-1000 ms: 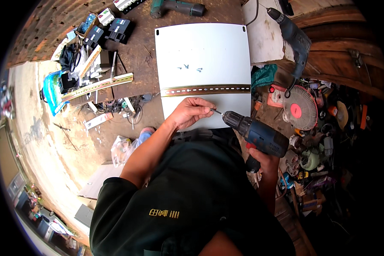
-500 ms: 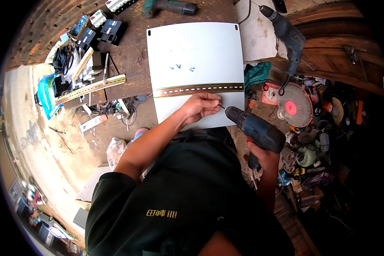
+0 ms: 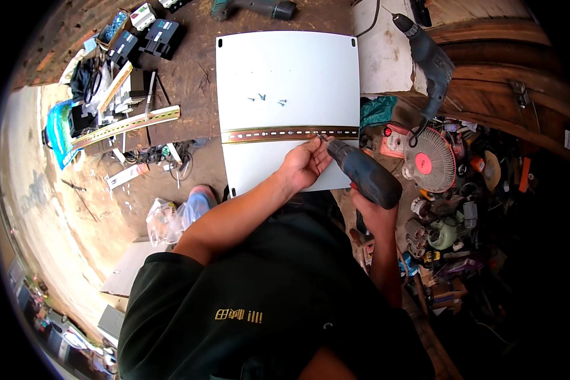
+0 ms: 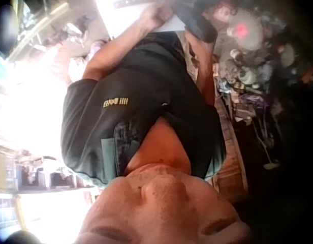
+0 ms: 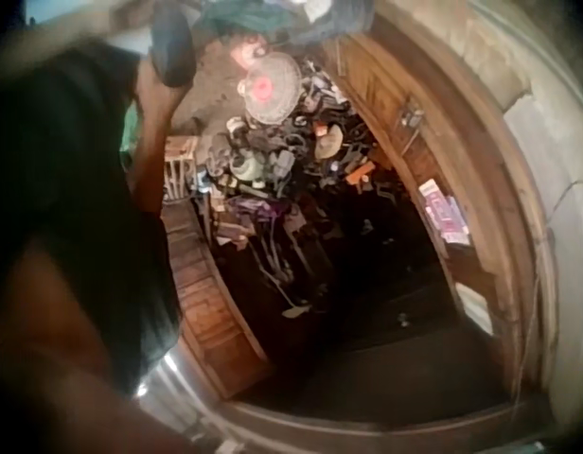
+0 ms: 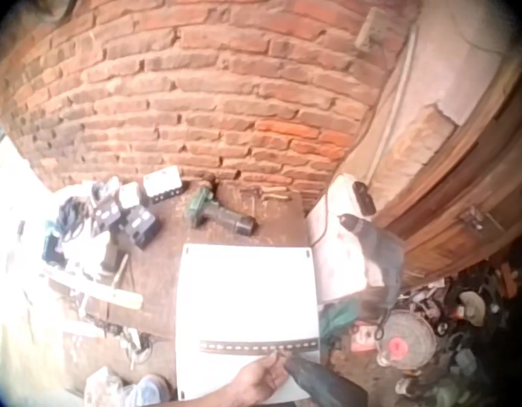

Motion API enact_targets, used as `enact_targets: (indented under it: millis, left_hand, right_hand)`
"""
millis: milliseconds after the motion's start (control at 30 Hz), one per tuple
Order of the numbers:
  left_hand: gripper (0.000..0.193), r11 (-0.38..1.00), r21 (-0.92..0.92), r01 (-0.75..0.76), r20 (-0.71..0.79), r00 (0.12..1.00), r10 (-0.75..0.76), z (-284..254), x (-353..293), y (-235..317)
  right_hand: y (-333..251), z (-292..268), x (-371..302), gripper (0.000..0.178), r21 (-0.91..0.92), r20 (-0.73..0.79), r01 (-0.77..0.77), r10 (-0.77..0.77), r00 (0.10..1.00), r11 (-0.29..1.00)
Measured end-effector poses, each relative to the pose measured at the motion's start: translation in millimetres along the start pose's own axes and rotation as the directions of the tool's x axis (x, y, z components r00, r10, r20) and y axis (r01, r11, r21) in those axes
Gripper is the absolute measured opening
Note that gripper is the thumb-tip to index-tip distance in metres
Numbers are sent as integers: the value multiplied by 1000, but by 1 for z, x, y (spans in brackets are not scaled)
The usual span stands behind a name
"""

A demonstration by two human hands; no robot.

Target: The person uses an angle grinder to smooth the edges of a metal strip, then positions the strip on a white panel and secures it with screws using a cordless drill. The person handles the metal strip, white panel, screws, angle grinder, and drill throughout the process.

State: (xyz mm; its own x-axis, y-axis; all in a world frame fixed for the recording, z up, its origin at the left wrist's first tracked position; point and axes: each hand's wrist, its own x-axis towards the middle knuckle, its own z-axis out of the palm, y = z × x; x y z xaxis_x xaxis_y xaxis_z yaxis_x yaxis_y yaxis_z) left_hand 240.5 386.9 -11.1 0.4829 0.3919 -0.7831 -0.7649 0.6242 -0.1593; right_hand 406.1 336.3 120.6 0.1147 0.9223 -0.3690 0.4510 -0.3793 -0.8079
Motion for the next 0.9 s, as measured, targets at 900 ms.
enact_targets:
  millis: [900]
  left_hand:
    - [28, 924, 371, -87, 56, 996, 71, -16, -47, 7]
  right_hand:
    - [-57, -21, 78, 30, -242, 383, 110, -9, 924, 964]
